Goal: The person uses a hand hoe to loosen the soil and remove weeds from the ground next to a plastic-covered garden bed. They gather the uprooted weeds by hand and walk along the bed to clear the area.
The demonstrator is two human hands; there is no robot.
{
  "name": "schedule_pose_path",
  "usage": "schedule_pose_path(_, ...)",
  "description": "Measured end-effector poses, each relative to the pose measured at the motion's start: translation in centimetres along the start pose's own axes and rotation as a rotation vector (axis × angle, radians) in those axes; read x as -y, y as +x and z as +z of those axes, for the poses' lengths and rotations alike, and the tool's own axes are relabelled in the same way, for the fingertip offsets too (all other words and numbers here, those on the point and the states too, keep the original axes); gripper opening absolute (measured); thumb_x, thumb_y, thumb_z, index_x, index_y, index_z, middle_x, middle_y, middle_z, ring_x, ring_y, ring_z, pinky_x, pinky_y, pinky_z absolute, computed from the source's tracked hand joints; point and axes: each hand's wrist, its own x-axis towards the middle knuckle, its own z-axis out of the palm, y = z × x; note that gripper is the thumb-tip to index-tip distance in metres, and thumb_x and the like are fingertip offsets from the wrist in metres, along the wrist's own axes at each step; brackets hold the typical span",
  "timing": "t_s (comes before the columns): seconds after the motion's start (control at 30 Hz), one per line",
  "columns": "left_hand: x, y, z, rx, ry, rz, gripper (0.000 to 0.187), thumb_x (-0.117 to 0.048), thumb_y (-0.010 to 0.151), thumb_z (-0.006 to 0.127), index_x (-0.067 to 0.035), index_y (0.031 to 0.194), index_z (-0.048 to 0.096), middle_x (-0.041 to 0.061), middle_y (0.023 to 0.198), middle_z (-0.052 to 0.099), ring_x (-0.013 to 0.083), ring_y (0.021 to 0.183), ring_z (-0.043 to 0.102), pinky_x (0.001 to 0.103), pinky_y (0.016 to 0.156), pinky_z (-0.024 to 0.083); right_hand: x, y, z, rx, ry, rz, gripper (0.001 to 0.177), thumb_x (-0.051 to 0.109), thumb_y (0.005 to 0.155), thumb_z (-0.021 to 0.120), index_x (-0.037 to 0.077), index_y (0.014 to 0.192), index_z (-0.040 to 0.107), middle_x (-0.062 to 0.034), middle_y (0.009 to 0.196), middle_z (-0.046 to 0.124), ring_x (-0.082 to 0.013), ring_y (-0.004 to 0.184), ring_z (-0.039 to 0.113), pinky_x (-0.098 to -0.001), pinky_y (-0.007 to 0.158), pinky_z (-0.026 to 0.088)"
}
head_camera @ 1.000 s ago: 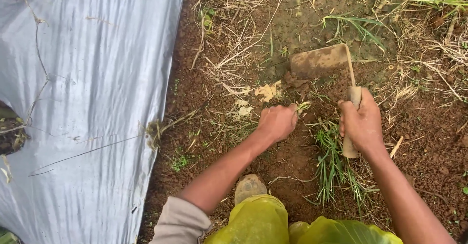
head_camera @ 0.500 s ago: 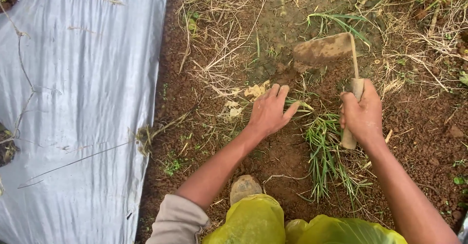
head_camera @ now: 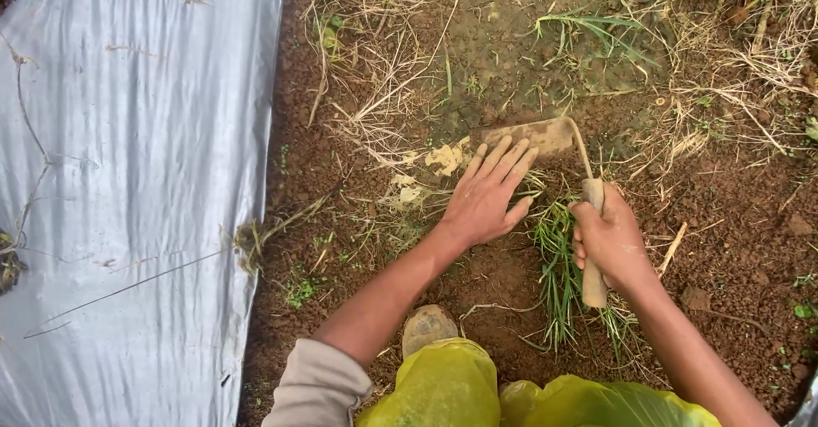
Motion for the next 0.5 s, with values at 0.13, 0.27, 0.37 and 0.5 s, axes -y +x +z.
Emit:
schedule_pose_path(0.13,-0.2,-1.1,1.0,0.098,0.014,0.032,0.065,-0.045,0.100,0.040,-0.011,0.155,0.036,0.009,0.166,0.029,0.0225,0.156,0.017,0.041,0.128,0.008,-0.8,0.1,-0.4,-0.014,0.068,-0.067,0.010,-0.003,0.099,0.045,-0.005,0.109,0.048,-0.0058,0.059,0.047,-0.0141,0.035,0.046,-0.0274,0.026,0.041)
schedule_pose_path(0.27,-0.2,-2.0,2.3,0.069,-0.158,0.014,0.067,-0.050,0.098,0.041,-0.006,0.149,0.043,0.014,0.156,0.042,0.0253,0.152,0.029,0.041,0.127,0.017,0.1,1.0,-0.5,-0.084,0.036,-0.177,0.008,-0.003,0.101,0.048,-0.005,0.109,0.047,-0.0080,0.061,0.048,-0.0150,0.037,0.047,-0.0292,0.028,0.042)
schedule_pose_path(0.37,0.0,-1.2,2.5,-0.005,-0.304,-0.011,0.068,-0.050,0.095,0.042,-0.006,0.146,0.044,0.018,0.150,0.048,0.0301,0.144,0.040,0.049,0.121,0.026,2.3,1.7,-0.9,-0.159,0.009,-0.169,0.005,-0.001,0.106,0.047,0.003,0.108,0.045,-0.0064,0.068,0.049,-0.0144,0.043,0.046,-0.0279,0.033,0.042)
schedule_pose_path(0.5,1.6,1.8,1.2,-0.228,-0.164,0.032,0.058,-0.044,0.097,0.045,-0.005,0.139,0.051,0.016,0.143,0.053,0.0251,0.123,0.056,0.050,0.112,0.037,4.4,2.8,-1.4,-0.161,-0.050,0.004,0.008,0.007,0.112,0.050,0.010,0.112,0.042,-0.0057,0.075,0.050,-0.0151,0.050,0.045,-0.0277,0.040,0.042)
